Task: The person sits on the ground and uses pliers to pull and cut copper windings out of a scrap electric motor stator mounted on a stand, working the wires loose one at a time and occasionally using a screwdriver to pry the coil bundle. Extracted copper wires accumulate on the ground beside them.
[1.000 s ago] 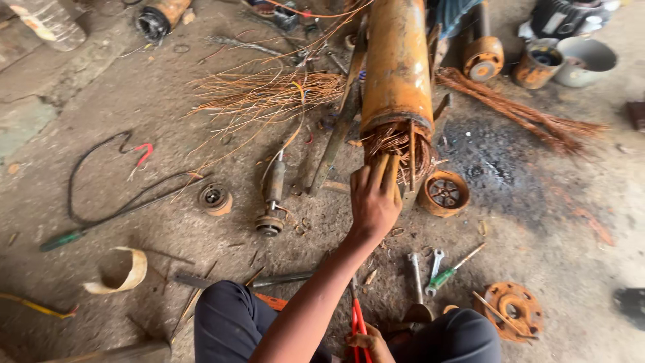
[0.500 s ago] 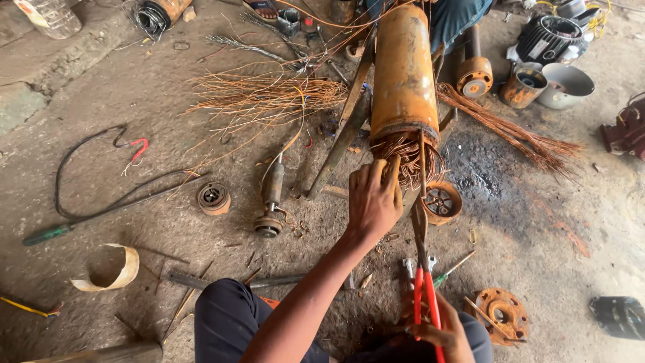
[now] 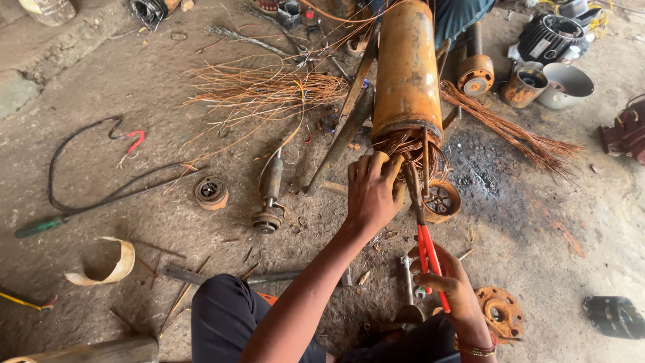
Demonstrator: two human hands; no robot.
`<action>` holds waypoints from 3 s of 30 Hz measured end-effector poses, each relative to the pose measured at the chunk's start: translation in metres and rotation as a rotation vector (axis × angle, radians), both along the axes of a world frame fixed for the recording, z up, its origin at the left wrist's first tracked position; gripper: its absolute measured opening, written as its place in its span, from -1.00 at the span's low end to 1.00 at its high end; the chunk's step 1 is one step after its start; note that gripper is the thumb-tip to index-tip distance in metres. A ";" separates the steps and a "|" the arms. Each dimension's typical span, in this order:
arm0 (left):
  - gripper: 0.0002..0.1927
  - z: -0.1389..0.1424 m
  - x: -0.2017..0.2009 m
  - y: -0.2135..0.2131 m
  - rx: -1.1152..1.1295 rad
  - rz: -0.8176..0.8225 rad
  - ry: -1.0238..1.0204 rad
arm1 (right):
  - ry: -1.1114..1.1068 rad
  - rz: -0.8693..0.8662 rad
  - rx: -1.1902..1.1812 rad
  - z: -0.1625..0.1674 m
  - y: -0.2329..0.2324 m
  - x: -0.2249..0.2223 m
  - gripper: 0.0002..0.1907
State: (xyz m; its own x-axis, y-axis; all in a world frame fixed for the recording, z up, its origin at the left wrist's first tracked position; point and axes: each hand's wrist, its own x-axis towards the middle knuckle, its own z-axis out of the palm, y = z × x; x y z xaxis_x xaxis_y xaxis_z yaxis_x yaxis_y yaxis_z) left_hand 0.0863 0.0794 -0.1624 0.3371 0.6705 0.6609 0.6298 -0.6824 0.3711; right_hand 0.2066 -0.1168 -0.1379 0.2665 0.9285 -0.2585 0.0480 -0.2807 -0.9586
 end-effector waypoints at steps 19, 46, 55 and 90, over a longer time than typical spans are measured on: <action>-0.45 -0.004 0.001 -0.007 -0.063 -0.033 -0.122 | -0.448 -0.119 -0.073 0.035 0.019 -0.009 -0.17; -0.67 0.038 -0.007 -0.183 -1.798 -0.624 -1.263 | -1.280 0.584 -0.004 0.050 0.075 -0.001 -0.51; -0.46 0.089 -0.041 -0.152 -2.061 -0.719 -1.238 | -1.226 0.745 0.047 0.087 0.096 0.001 -0.52; -0.62 0.050 -0.043 -0.137 -0.967 -0.370 -0.493 | -0.310 -0.251 0.216 0.010 0.066 -0.007 -0.70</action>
